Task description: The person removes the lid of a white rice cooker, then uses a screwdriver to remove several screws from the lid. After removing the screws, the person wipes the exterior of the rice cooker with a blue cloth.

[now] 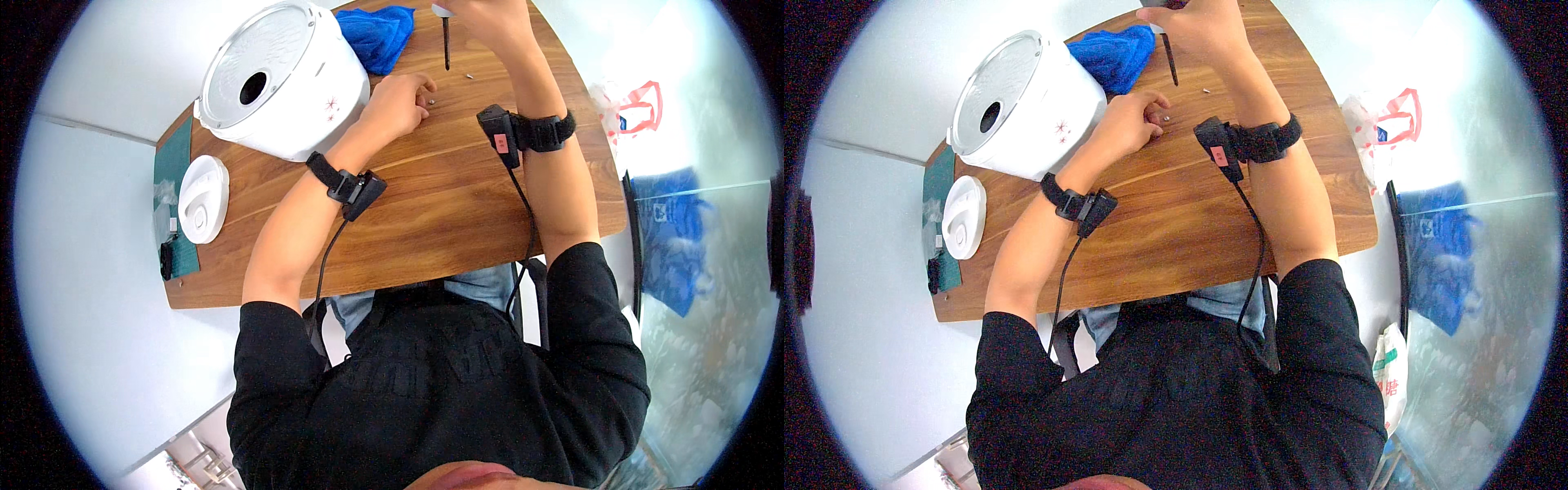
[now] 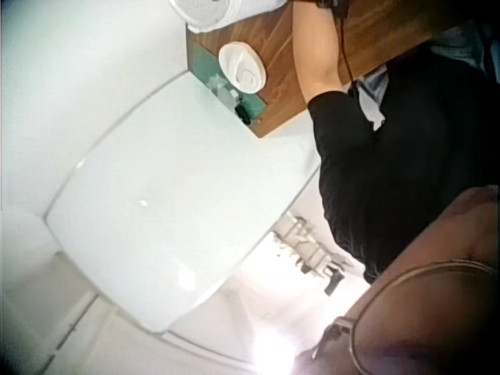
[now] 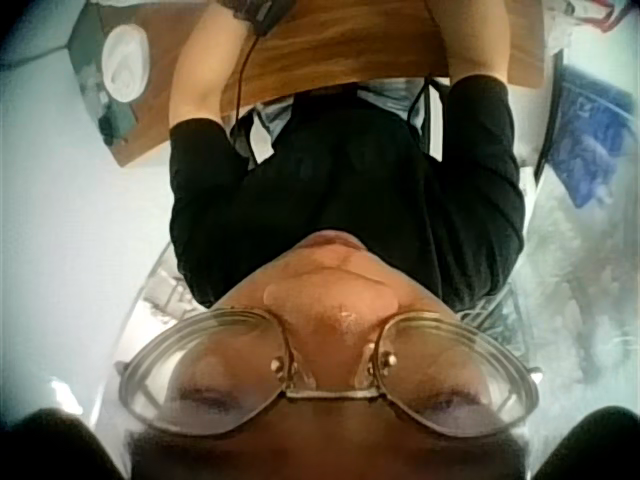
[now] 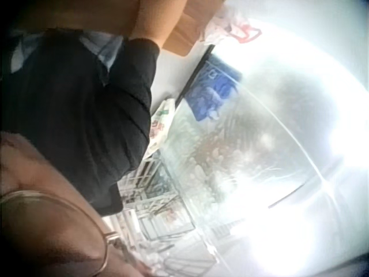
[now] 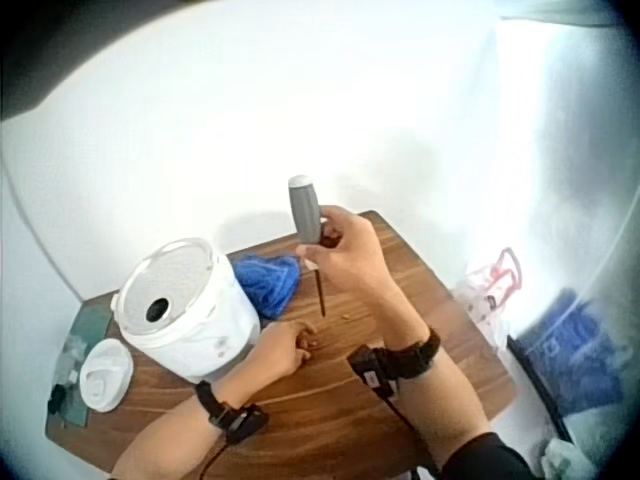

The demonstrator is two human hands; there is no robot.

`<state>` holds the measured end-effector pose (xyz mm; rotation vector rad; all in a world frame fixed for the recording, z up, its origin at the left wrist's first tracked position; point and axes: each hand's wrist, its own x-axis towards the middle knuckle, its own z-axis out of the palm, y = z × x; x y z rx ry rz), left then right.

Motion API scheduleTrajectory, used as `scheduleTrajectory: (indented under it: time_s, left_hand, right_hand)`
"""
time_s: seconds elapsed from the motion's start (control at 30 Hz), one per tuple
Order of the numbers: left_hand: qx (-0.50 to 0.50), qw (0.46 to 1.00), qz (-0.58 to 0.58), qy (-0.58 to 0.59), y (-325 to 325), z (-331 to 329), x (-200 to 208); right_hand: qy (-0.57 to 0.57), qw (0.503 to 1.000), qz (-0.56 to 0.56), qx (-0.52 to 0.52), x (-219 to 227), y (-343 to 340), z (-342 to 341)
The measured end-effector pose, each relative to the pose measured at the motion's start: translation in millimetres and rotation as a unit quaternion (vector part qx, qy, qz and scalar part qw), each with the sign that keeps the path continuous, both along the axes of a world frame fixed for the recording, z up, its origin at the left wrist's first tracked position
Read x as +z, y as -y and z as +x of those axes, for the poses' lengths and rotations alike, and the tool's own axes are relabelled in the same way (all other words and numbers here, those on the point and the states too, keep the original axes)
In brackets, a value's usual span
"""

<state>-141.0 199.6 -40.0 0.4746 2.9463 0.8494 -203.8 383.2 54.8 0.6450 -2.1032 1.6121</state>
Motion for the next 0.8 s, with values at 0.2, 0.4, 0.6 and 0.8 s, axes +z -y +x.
scheduleTrajectory:
  time_s: [0.2, 0.4, 0.6, 0.8]
  left_hand:
    - [0.011, 0.999, -0.01, 0.037, -7, 1, 10]
    - [0.004, 0.996, -0.011, -0.085, 4, 18, 22]
    - [-0.025, 0.948, 0.005, -0.317, 31, 64, 83]
    - [-0.01, 0.902, -0.031, -0.43, 45, 90, 103]
  right_hand:
    - [-0.017, 1.0, -0.015, 0.016, -1, 2, 1]
    - [0.027, 0.998, -0.05, 0.018, 3, 3, 5]
    - [0.038, 0.994, -0.078, 0.065, 6, 7, 10]
    - [0.036, 0.986, -0.098, 0.13, 7, 14, 15]
